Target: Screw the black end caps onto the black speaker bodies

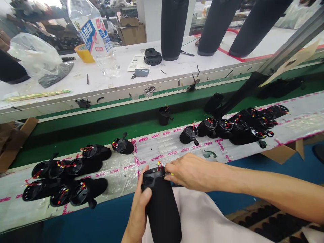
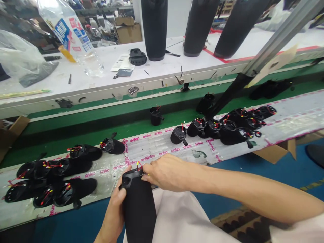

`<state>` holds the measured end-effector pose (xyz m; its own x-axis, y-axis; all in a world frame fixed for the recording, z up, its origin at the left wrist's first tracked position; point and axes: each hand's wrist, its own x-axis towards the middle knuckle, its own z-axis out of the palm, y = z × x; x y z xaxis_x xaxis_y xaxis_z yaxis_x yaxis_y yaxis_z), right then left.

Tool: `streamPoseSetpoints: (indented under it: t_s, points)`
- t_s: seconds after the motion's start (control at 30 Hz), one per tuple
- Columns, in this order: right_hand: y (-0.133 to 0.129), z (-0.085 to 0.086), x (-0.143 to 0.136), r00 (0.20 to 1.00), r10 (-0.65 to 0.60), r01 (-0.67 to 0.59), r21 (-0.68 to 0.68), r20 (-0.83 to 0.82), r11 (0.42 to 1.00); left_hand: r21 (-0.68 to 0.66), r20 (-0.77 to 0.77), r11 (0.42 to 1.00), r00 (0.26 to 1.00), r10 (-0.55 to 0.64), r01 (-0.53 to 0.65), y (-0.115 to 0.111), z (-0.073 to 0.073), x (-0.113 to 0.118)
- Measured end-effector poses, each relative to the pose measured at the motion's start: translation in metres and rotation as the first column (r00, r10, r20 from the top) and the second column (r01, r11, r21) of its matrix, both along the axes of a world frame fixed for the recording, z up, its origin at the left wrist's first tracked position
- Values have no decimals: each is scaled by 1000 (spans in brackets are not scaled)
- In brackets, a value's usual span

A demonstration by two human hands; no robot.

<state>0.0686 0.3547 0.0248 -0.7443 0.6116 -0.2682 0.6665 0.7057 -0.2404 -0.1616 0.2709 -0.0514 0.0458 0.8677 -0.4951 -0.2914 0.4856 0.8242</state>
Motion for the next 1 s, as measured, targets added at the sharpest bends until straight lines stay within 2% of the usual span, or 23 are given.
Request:
streamPoseSetpoints:
  t_s: [0.1,0.2,0.3,0.5,0.57,0.67,0.77,0.87,0.93,1.0]
  points:
    - [-3,-5,1,1000,12,-12,49,0,999,-58,20,998,1000,-21,23,-1,-4,1]
    - [-9,-5,1,998,67,-67,157,3,985,-43,-33,999,999,-15,14,-3,-5,4]
    - [-11,-4,2,992,120,-125,230,34,965,-29,-85,998,995,-58,56,-2,-2,7]
    - [-10,-3,10,970,223,-241,331,91,912,38,-283,995,956,-80,95,4,5,8]
    - [-9,-1,11,961,252,-275,358,110,892,43,-320,989,940,-119,140,5,7,7]
    - [-5,5,10,943,296,-332,356,152,874,44,-350,982,924,-155,182,5,10,9]
    - [2,9,6,945,303,-324,239,123,915,21,-344,990,931,-125,141,4,14,13]
    - [7,14,7,979,192,-189,41,-76,981,-4,-270,999,962,-31,31,3,11,13]
    - [6,15,11,973,-6,-10,-71,-231,997,-43,-250,994,965,82,-96,4,1,6]
    - [5,10,16,924,-236,192,-167,-302,967,-60,-303,975,935,185,-212,9,-14,-7]
